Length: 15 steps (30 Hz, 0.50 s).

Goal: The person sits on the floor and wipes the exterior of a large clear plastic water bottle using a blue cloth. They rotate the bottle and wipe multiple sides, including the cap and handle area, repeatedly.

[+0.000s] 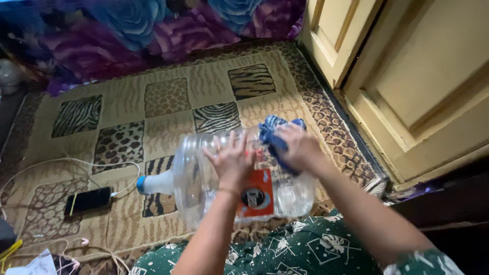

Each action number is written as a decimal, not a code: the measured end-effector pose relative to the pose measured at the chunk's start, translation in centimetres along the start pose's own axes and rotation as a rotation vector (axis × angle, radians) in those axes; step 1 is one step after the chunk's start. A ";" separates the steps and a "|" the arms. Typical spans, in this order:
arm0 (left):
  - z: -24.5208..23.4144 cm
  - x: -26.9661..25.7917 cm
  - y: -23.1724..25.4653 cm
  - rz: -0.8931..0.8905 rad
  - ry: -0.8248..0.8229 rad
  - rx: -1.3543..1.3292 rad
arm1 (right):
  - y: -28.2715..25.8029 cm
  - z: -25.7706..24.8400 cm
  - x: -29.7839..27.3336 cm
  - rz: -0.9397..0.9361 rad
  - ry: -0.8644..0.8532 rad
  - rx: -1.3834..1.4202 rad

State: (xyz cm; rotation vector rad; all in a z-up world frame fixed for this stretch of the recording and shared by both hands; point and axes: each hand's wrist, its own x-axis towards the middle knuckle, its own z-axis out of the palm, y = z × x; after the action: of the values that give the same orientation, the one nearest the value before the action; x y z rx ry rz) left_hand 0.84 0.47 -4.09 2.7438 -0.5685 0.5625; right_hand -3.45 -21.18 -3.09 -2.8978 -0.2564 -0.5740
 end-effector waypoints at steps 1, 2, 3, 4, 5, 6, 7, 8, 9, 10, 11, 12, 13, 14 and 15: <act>0.4 1.4 -0.2 -0.020 -0.058 0.011 | -1.6 0.1 -2.6 0.044 0.030 -0.021; 0.8 2.9 -0.4 -0.041 -0.110 0.022 | -3.3 0.3 -5.5 0.084 0.063 -0.044; 1.0 4.2 -0.6 -0.063 -0.163 0.033 | -4.4 0.5 -8.2 0.010 0.107 -0.069; 1.2 5.3 -0.7 -0.071 -0.215 0.031 | -5.3 0.7 -10.6 -0.069 0.148 -0.094; 1.2 6.2 -0.8 -0.080 -0.267 0.028 | -6.1 1.1 -12.5 -0.092 0.038 -0.092; 1.3 6.9 -0.9 -0.088 -0.322 0.028 | -6.5 1.6 -13.9 -0.111 -0.073 -0.087; 1.4 7.3 -1.0 -0.080 -0.319 0.025 | -6.7 2.1 -14.8 -0.163 -0.006 -0.128; 1.4 7.5 -1.2 -0.073 -0.315 0.022 | -7.1 2.4 -15.3 -0.215 0.061 -0.169; 1.5 7.7 -1.3 -0.067 -0.312 0.018 | -7.2 2.4 -15.3 -0.266 0.130 -0.211; 1.7 7.9 -1.3 -0.065 -0.302 0.020 | -7.0 2.2 -14.3 -0.218 0.142 -0.163; 2.0 7.9 -1.4 -0.063 -0.292 0.023 | -6.8 2.0 -12.7 -0.170 0.155 -0.116; 2.3 7.7 -1.5 -0.060 -0.286 0.026 | -6.6 1.8 -10.5 -0.120 0.167 -0.067; 2.7 7.6 -1.6 -0.054 -0.278 0.025 | -6.2 1.6 -7.9 -0.024 0.148 -0.077; 3.0 7.2 -1.8 -0.049 -0.273 0.027 | -5.6 1.2 -5.2 0.073 0.126 -0.083; 3.1 6.7 -2.0 -0.043 -0.268 0.028 | -4.7 1.0 -2.0 0.180 0.008 -0.056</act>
State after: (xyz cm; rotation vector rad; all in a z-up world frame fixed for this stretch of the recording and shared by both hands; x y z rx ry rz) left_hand 8.30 -0.99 -4.38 2.8710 -0.5627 0.1932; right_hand -5.88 -16.70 -4.08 -2.9301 0.0228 -0.5696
